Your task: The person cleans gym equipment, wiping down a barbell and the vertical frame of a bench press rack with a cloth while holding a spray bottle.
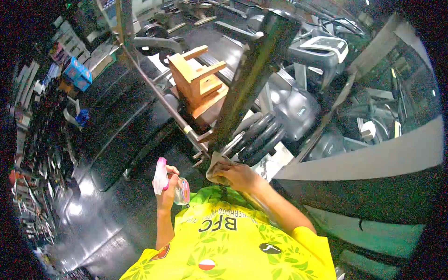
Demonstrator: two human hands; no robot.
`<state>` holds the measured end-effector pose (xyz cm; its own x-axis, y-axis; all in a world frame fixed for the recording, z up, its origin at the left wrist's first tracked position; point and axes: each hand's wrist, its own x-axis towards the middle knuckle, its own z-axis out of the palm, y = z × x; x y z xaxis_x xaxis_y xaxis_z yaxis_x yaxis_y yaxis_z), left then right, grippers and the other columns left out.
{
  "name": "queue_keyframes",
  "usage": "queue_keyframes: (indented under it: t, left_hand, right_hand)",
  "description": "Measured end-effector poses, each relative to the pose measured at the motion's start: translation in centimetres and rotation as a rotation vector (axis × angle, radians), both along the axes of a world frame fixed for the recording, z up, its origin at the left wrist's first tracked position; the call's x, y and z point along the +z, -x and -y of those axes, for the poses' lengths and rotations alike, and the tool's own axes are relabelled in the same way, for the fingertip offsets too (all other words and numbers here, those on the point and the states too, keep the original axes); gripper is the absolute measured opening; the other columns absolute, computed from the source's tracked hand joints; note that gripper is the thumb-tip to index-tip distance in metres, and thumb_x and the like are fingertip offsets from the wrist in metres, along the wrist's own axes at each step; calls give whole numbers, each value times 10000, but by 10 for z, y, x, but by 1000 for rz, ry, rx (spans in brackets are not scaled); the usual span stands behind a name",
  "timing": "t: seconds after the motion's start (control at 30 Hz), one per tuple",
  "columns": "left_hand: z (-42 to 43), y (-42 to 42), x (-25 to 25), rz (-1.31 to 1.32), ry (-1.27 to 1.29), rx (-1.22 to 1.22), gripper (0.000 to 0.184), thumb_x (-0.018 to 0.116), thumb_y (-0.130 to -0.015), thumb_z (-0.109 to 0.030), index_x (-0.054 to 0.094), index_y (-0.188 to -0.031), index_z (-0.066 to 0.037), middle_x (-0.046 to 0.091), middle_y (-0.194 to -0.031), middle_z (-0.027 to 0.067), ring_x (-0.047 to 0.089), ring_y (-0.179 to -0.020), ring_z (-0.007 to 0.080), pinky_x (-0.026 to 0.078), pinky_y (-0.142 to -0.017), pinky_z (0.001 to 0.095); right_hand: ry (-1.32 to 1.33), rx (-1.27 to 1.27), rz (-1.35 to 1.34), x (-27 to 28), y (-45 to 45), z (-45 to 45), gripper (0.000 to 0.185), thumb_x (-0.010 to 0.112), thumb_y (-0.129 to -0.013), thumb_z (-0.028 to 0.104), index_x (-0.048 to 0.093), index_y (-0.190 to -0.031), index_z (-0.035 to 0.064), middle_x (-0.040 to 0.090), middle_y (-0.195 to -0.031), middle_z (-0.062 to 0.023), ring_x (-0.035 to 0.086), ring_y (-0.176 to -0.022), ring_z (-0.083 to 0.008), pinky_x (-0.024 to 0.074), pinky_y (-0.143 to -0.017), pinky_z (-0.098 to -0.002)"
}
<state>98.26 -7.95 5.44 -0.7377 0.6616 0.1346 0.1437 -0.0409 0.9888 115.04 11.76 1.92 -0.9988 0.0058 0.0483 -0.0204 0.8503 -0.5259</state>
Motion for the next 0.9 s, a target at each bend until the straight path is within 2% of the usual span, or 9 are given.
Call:
queue_keyframes:
  t: [0.1,0.13,0.17,0.3,0.37,0.43,0.7,0.77,0.9]
  left_hand:
    - [-3,-2,14,108,-6,-128,179,617,-802,-16,513,-948,-24,578,-821,38,563,-593,84,464,-555,225]
    - [-4,-2,15,78,14,-161,178,613,-804,-9,510,-949,-23,579,-822,42,561,-572,88,462,-536,226]
    - [-4,-3,15,46,34,-193,178,609,-806,-3,508,-951,-21,580,-823,47,560,-550,92,460,-517,227]
    - [-3,-5,13,109,33,-206,197,594,-805,18,502,-974,-22,585,-831,60,565,-575,97,464,-535,225]
    - [-5,-4,15,82,56,-207,197,593,-804,20,502,-974,-21,585,-830,60,565,-578,97,464,-538,224]
    - [-6,-3,16,61,81,-201,198,592,-803,21,502,-975,-19,584,-829,60,566,-580,97,463,-540,222]
    - [-14,-6,14,97,102,-266,216,603,-804,20,504,-995,-10,582,-858,64,562,-576,89,464,-539,218]
    - [-15,-7,12,122,101,-282,231,605,-804,22,501,-1009,-7,582,-874,66,562,-572,88,464,-541,216]
    - [-21,-11,12,91,149,-269,234,605,-807,17,498,-1014,-4,587,-861,69,566,-572,94,467,-541,217]
  right_hand:
    - [299,-17,300,36,1,-22,409,522,-826,181,495,-1233,147,583,-1145,-158,536,-1110,-292,458,-896,-403]
    - [303,-61,309,8,-1,-33,378,499,-845,224,499,-1210,129,611,-1040,-195,587,-977,-356,478,-831,-431]
    - [215,-171,473,38,8,-35,368,488,-838,200,499,-1197,119,626,-952,-209,609,-877,-372,494,-778,-447]
    - [26,-356,219,30,7,-41,391,530,-822,216,499,-1206,146,636,-915,-182,618,-909,-310,497,-777,-437]
    - [340,-128,117,26,-1,-24,419,593,-744,128,512,-1155,145,575,-1092,-205,548,-1059,-324,459,-876,-405]
    - [290,-167,157,13,-19,-2,426,601,-726,49,524,-1138,126,471,-1256,-166,441,-1180,-364,406,-961,-407]
    - [749,-496,119,-9,-46,-21,385,572,-842,65,471,-1213,47,592,-1110,-173,555,-1089,-286,428,-916,-335]
    - [649,-511,226,20,-44,-3,435,591,-778,13,497,-1201,55,544,-1228,-158,509,-1164,-293,426,-938,-351]
    - [-54,-174,-80,20,-42,30,627,665,-601,46,535,-1201,171,408,-1384,-66,364,-1293,-281,333,-1048,-382]
